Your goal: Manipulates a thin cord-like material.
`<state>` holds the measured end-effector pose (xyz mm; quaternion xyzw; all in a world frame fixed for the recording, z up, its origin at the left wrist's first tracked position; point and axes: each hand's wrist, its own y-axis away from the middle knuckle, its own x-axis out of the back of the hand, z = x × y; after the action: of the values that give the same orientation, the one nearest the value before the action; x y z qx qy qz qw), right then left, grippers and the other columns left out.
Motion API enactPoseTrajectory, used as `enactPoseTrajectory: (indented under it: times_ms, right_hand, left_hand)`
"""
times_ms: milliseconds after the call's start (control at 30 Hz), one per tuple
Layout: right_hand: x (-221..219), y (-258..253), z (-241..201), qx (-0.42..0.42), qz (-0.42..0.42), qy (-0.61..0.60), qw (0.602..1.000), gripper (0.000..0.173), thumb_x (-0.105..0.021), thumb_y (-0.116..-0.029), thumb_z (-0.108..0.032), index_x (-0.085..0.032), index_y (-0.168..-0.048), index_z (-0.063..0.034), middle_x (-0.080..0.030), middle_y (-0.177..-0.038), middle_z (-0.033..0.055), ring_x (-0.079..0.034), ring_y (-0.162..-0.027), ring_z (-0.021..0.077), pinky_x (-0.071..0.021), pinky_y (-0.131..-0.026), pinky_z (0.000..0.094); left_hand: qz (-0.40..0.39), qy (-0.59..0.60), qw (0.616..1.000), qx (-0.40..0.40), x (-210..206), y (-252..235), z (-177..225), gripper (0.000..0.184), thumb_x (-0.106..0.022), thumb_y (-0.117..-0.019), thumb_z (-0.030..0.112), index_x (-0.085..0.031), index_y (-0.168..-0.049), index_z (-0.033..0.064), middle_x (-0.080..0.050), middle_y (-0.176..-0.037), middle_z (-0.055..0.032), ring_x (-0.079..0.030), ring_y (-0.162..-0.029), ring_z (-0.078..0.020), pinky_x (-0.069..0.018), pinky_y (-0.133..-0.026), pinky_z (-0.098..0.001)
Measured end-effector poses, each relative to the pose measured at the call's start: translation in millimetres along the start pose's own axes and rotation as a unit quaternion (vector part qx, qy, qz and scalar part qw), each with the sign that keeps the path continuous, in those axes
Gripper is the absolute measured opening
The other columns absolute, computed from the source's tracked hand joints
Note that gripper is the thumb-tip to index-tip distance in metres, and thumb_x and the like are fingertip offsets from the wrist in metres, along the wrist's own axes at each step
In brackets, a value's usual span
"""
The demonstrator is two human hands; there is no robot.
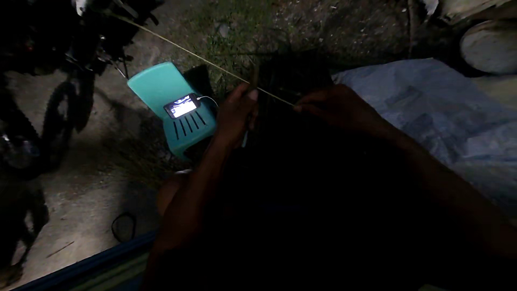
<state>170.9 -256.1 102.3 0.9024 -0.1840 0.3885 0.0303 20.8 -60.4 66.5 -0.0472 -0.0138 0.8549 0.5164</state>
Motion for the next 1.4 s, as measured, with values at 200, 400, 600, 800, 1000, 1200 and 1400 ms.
enactPoseTrajectory:
  times_ms: [200,400,600,800,1000,1200,1400]
  right_hand:
    - [3.3,-2.1,0.3,0.022,-0.004,-0.007,1.0,0.026,-0.054,-0.1061,-0.025,-0.074,-0.108,-0.0097,-0.068,-0.086,0.0007,-0.06,-0.072,0.0068,-0.0518,-0.068,0.0303]
    - [8.2,-2.7,-0.7,-0.007,-0.028,-0.026,0.999,0.025,-0.054,-0.1067,-0.024,-0.074,-0.106,-0.0097,-0.065,-0.076,-0.0009,-0.057,-0.06,0.0039,-0.051,-0.056,0.0248]
    - [13.6,1.4,-2.2,0.0,-0.019,-0.015,1.0,0.023,-0.055,-0.1057,-0.022,-0.075,-0.105,-0.0102,-0.066,-0.08,-0.0018,-0.057,-0.066,0.0028,-0.0497,-0.063,0.0249]
    - [23.4,4.9,-0.5,0.002,-0.04,0.001,0.999,0.023,-0.056,-0.105,-0.023,-0.075,-0.102,-0.0113,-0.065,-0.078,-0.0037,-0.056,-0.066,0.0018,-0.0481,-0.062,0.0247]
    - [36.4,12.2,3.6,-0.038,-0.057,-0.03,0.997,0.02,-0.058,-0.1039,-0.022,-0.075,-0.101,-0.0115,-0.061,-0.069,-0.0059,-0.05,-0.054,-0.0002,-0.0448,-0.05,0.0208]
    - [51.5,25.5,18.5,-0.053,-0.065,-0.05,0.995,0.022,-0.056,-0.1036,-0.018,-0.075,-0.097,-0.01,-0.056,-0.06,-0.0027,-0.046,-0.043,0.0051,-0.0408,-0.04,0.0233]
    - [69.5,50.4,45.6,-0.045,-0.07,-0.049,0.995,0.023,-0.055,-0.1024,-0.02,-0.075,-0.095,-0.0119,-0.055,-0.058,-0.0028,-0.044,-0.04,0.0049,-0.0386,-0.036,0.0226]
  left_hand:
    - [-0.014,0.058,0.998,-0.011,8.0,2.0,1.8,0.025,-0.044,-0.1067,0.014,-0.055,-0.13,0.0118,-0.055,-0.068,0.0074,-0.052,-0.05,-0.0027,-0.048,-0.046,-0.0171]
    - [0.011,0.075,0.997,-0.011,23.1,-2.6,7.9,0.026,-0.045,-0.1072,0.016,-0.05,-0.133,0.0135,-0.052,-0.067,0.0074,-0.051,-0.049,-0.004,-0.049,-0.046,-0.0191]
    - [0.036,0.066,0.996,-0.05,51.2,-10.8,15.1,0.02,-0.041,-0.109,0.019,-0.05,-0.127,0.017,-0.05,-0.066,0.009,-0.05,-0.049,-0.0045,-0.0481,-0.045,-0.0195]
    - [0.069,0.062,0.991,-0.094,71.2,-10.2,26.0,0.018,-0.039,-0.1096,0.021,-0.05,-0.124,0.0175,-0.049,-0.063,0.0096,-0.05,-0.047,-0.0038,-0.0482,-0.044,-0.0187]
    - [0.127,0.07,0.983,-0.113,86.6,-7.2,34.6,0.018,-0.036,-0.1104,0.019,-0.049,-0.123,0.0172,-0.048,-0.061,0.0104,-0.048,-0.045,-0.0033,-0.048,-0.044,-0.0187]
    - [0.146,0.089,0.978,-0.121,105.2,-2.0,42.1,0.018,-0.034,-0.1113,0.019,-0.048,-0.123,0.0182,-0.048,-0.062,0.0099,-0.048,-0.044,-0.0041,-0.0493,-0.043,-0.0197]
    - [0.189,0.055,0.971,-0.135,136.2,16.7,57.2,0.02,-0.032,-0.1122,0.023,-0.048,-0.124,0.0199,-0.05,-0.062,0.0104,-0.05,-0.047,-0.0041,-0.0493,-0.045,-0.0198]
